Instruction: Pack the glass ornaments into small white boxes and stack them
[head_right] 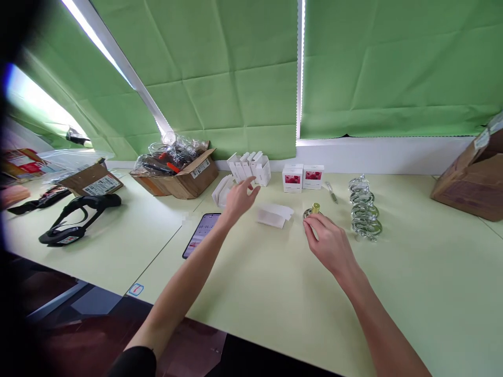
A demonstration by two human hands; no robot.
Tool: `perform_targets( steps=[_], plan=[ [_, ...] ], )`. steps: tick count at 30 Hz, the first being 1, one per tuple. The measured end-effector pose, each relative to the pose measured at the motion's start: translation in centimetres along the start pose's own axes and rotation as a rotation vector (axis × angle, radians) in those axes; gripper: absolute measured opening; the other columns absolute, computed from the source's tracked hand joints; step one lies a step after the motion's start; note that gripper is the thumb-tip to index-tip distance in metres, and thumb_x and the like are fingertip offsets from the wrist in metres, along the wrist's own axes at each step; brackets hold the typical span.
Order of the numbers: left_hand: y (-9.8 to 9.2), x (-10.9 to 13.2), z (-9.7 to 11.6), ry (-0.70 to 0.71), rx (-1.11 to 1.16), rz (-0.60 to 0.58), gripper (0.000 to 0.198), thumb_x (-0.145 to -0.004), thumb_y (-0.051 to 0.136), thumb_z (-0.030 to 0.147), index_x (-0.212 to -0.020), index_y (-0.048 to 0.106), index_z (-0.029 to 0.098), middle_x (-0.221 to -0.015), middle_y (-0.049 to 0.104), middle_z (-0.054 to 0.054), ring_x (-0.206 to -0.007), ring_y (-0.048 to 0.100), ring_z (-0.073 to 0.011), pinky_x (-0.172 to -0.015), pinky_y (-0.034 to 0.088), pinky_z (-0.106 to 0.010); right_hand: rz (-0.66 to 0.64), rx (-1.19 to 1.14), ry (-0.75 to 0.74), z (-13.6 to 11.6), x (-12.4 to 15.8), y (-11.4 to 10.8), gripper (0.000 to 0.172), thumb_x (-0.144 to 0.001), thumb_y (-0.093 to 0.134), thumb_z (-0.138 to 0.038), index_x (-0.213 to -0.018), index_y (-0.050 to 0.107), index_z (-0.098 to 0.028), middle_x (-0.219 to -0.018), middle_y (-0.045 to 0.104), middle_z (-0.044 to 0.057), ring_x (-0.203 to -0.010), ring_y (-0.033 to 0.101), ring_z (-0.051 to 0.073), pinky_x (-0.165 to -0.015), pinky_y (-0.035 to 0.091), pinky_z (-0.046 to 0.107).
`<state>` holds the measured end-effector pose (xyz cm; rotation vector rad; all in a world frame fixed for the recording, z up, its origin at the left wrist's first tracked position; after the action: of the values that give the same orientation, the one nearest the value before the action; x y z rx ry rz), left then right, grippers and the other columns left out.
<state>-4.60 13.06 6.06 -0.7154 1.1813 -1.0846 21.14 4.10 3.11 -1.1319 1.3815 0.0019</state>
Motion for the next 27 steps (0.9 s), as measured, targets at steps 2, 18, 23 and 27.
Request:
perform_targets(
  steps=[2,18,23,27],
  plan=[
    [0.8,-3.3,-1.2,-0.018,-0.04,-0.044,0.05,-0.098,0.049,0.035,-0.146,0.044,0.025,-0.117,0.068,-0.012,-0.1,0.068,-0.0268,-0.082,0.05,-0.033,-0.014,0.005,0.003,-0.1,0.0,0.1,0.02,-0.097,0.052,-0.022,-0.094,0.071,-0.019,-0.097,0.077,0.007,-0.087,0.073,0.022,-0.075,0.057,0.033],
    [4.7,-10.2,-0.9,-0.131,-0.166,-0.122,0.042,-0.093,0.049,0.028,-0.134,0.05,0.019,-0.118,0.067,-0.02,-0.107,0.066,-0.0361,-0.086,0.049,-0.045,-0.129,-0.016,0.031,-0.5,0.2,0.5,0.027,-0.101,0.045,-0.021,-0.092,0.07,-0.019,-0.096,0.075,0.007,-0.083,0.07,0.019,-0.069,0.051,0.03],
    [3.4,-8.2,-0.7,-0.107,-0.082,-0.001,0.04,-0.091,0.048,0.024,-0.132,0.046,0.019,-0.116,0.067,-0.017,-0.104,0.067,-0.0333,-0.084,0.049,-0.042,-0.27,-0.016,0.008,-2.0,1.2,2.2,0.027,-0.099,0.045,-0.02,-0.099,0.072,-0.02,-0.111,0.072,0.011,-0.1,0.068,0.024,-0.079,0.054,0.036],
    [0.4,-5.3,-0.7,-0.043,0.023,0.159,0.036,-0.09,0.051,0.024,-0.125,0.046,0.02,-0.117,0.066,-0.015,-0.1,0.067,-0.0304,-0.083,0.051,-0.04,-0.416,-0.045,-0.039,-3.7,1.9,4.7,0.025,-0.093,0.054,-0.021,-0.109,0.073,-0.018,-0.148,0.049,0.018,-0.138,0.044,0.035,-0.102,0.048,0.049]
  ],
)
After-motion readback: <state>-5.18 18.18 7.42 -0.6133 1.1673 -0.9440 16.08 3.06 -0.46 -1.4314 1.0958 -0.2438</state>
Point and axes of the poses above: each hand's wrist, its own x-axis away from the middle knuckle, its own y-axis out of the palm, z = x × y, the point moved 3 cm from there along -x, towards the middle knuckle
